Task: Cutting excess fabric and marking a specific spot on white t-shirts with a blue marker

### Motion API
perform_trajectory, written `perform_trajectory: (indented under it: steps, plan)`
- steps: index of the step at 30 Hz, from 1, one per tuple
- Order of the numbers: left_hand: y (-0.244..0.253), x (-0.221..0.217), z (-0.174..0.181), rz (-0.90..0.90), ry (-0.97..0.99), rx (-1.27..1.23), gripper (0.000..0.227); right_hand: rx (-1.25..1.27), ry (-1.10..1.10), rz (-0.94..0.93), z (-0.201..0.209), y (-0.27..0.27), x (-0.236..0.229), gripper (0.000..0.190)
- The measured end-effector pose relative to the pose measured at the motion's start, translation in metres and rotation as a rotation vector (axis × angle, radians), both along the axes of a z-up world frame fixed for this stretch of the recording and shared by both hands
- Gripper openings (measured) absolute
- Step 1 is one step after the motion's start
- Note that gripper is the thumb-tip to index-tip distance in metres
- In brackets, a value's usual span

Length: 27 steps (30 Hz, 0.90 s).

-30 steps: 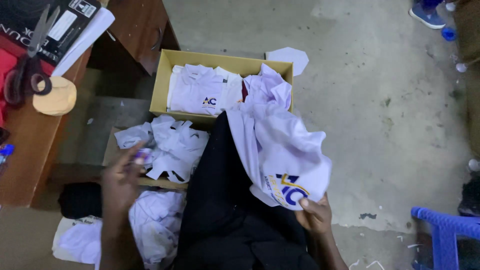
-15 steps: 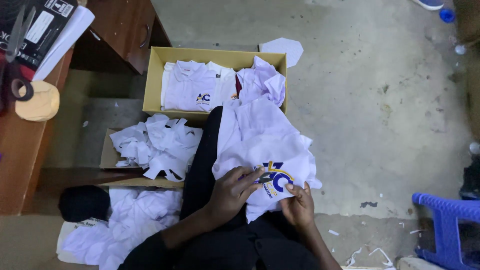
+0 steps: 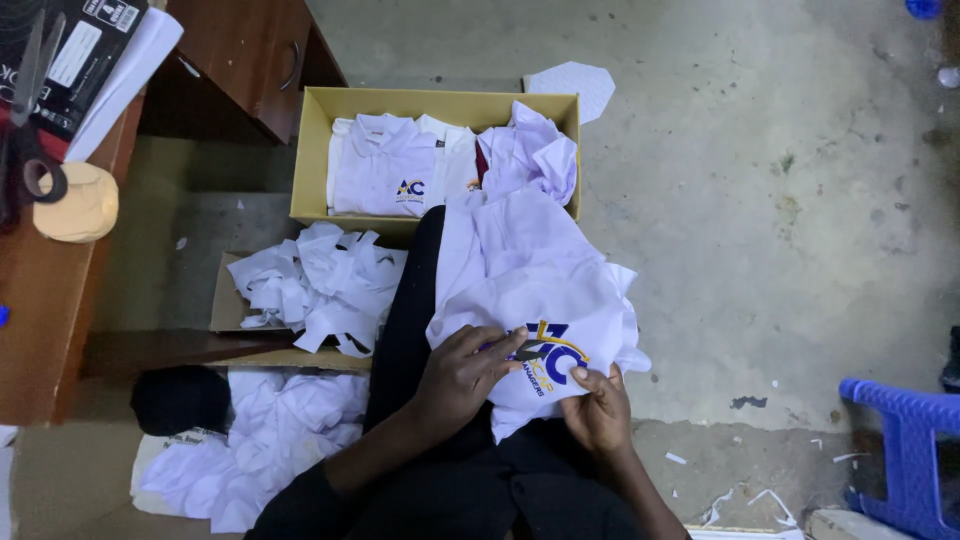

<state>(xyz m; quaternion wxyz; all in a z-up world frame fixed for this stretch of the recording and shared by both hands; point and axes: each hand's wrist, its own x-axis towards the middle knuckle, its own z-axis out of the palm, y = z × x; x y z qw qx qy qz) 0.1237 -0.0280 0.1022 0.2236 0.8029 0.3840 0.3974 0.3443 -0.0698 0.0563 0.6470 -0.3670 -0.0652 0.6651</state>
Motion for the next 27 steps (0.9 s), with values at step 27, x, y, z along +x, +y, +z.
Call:
perform_trajectory:
  steps: [27]
  plan:
    - [0.017, -0.012, 0.011, -0.199, -0.009, 0.090, 0.045, -0.118, -0.201, 0.090, 0.073, 0.016, -0.020, 0.054]
